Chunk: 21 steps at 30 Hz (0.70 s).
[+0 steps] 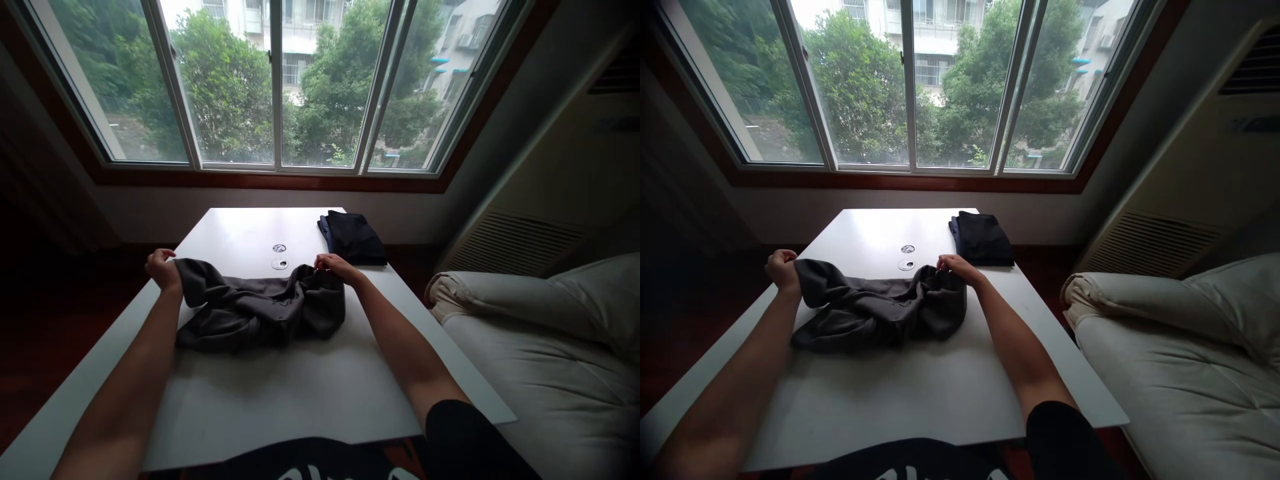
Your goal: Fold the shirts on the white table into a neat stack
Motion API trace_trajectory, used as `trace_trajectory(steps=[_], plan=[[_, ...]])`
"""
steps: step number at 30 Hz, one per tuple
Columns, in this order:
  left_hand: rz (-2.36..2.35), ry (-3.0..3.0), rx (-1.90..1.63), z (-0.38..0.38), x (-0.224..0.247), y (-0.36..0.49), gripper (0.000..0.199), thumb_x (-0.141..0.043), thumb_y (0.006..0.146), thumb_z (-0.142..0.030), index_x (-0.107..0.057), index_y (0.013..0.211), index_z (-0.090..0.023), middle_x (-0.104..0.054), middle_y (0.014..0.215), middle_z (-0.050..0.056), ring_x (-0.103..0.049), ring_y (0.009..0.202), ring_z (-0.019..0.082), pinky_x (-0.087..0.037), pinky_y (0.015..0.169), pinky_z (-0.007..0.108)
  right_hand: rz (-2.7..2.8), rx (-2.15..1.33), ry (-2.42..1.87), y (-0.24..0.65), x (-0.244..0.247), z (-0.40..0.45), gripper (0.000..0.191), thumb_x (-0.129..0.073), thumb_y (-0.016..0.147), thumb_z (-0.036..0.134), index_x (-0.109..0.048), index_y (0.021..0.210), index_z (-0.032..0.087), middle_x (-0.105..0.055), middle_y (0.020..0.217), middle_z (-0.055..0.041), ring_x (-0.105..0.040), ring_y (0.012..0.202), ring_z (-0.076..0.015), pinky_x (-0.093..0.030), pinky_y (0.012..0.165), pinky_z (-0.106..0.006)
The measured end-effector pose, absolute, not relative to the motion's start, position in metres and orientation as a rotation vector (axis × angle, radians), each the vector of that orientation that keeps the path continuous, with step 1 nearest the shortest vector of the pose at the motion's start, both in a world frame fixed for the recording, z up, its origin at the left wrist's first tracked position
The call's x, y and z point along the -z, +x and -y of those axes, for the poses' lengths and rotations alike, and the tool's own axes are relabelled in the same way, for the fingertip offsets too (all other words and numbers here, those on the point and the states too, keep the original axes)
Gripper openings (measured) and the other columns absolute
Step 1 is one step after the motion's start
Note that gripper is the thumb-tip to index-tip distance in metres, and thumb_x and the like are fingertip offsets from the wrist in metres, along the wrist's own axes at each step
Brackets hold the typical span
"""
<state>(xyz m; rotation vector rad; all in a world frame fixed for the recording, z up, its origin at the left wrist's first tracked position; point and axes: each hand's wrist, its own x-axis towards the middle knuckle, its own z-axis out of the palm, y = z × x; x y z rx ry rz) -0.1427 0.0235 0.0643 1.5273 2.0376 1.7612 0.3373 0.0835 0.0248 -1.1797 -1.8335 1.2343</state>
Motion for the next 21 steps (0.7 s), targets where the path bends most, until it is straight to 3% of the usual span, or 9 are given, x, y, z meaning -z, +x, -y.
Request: trace_trajectory(steps=[2, 4, 9, 13, 16, 18, 21], plan=[[-2.190, 1.539, -1.883, -0.029, -0.065, -0.135, 0.019, -0.048, 0.074, 0.000, -0.052, 0.079, -0.018, -0.057, 0.094, 0.009, -0.049, 0.113, 0.032, -0.034, 0.106, 0.055, 1.864, -1.372, -1.113, 0.344, -0.024, -0.084, 0.044, -0.061, 0.087, 0.059, -0.069, 0.088, 0.016, -0.065, 0.084, -0.0040, -0.055, 0.073, -0.0139, -0.042, 0.063, -0.022], [-2.243, 1.707, -1.898, -0.034, -0.066, -0.121, 0.026, -0.045, 0.073, 0.003, -0.058, 0.083, -0.017, -0.059, 0.099, 0.010, -0.050, 0.114, 0.030, -0.033, 0.110, 0.053, 1.905, -1.298, -1.176, 0.352, -0.021, -0.087, 0.036, -0.066, 0.086, 0.051, -0.070, 0.094, 0.016, -0.067, 0.088, -0.0053, -0.057, 0.076, -0.0147, -0.043, 0.063, -0.021], [-1.812, 2.294, -1.315, -0.042, -0.047, -0.070, 0.042, -0.043, 0.071, -0.003, -0.068, 0.099, -0.021, -0.068, 0.106, 0.007, -0.058, 0.110, 0.027, -0.041, 0.109, 0.044, 2.029, -0.960, -1.681, 0.369, -0.011, -0.097, 0.030, -0.070, 0.079, 0.028, -0.071, 0.107, 0.016, -0.073, 0.097, -0.0072, -0.064, 0.082, -0.0180, -0.045, 0.064, -0.021], [-1.447, 2.454, -0.670, -0.044, -0.006, -0.045, 0.061, -0.053, 0.071, -0.013, -0.065, 0.131, -0.022, -0.062, 0.139, 0.008, -0.053, 0.132, 0.028, -0.040, 0.115, 0.040, 2.277, -0.977, -1.797, 0.372, -0.014, -0.095, 0.028, -0.072, 0.083, 0.038, -0.075, 0.102, 0.017, -0.075, 0.102, -0.0086, -0.067, 0.088, -0.0226, -0.048, 0.069, -0.024], [-1.384, 2.451, -0.392, -0.043, 0.017, -0.041, 0.069, -0.063, 0.077, -0.026, -0.057, 0.146, -0.022, -0.056, 0.150, 0.010, -0.050, 0.138, 0.031, -0.037, 0.117, 0.042, 2.373, -1.236, -1.656, 0.368, -0.021, -0.087, 0.042, -0.072, 0.085, 0.055, -0.077, 0.100, 0.016, -0.076, 0.101, -0.0085, -0.067, 0.086, -0.0227, -0.049, 0.069, -0.025], [-1.422, 2.456, -0.365, -0.042, 0.023, -0.040, 0.063, -0.064, 0.086, -0.042, -0.057, 0.146, -0.024, -0.057, 0.150, 0.010, -0.050, 0.138, 0.032, -0.035, 0.118, 0.045, 2.362, -1.416, -1.540, 0.363, -0.025, -0.081, 0.049, -0.073, 0.084, 0.061, -0.077, 0.103, 0.016, -0.076, 0.101, -0.0078, -0.067, 0.088, -0.0219, -0.049, 0.070, -0.024], [-1.548, 2.493, -0.314, -0.040, 0.022, -0.039, 0.061, -0.063, 0.089, -0.064, -0.064, 0.138, -0.028, -0.058, 0.149, 0.011, -0.048, 0.140, 0.036, -0.022, 0.123, 0.057, 2.322, -1.541, -1.371, 0.356, -0.028, -0.074, 0.049, -0.080, 0.079, 0.054, -0.075, 0.112, 0.018, -0.075, 0.104, -0.0049, -0.067, 0.094, -0.0207, -0.050, 0.074, -0.022]])
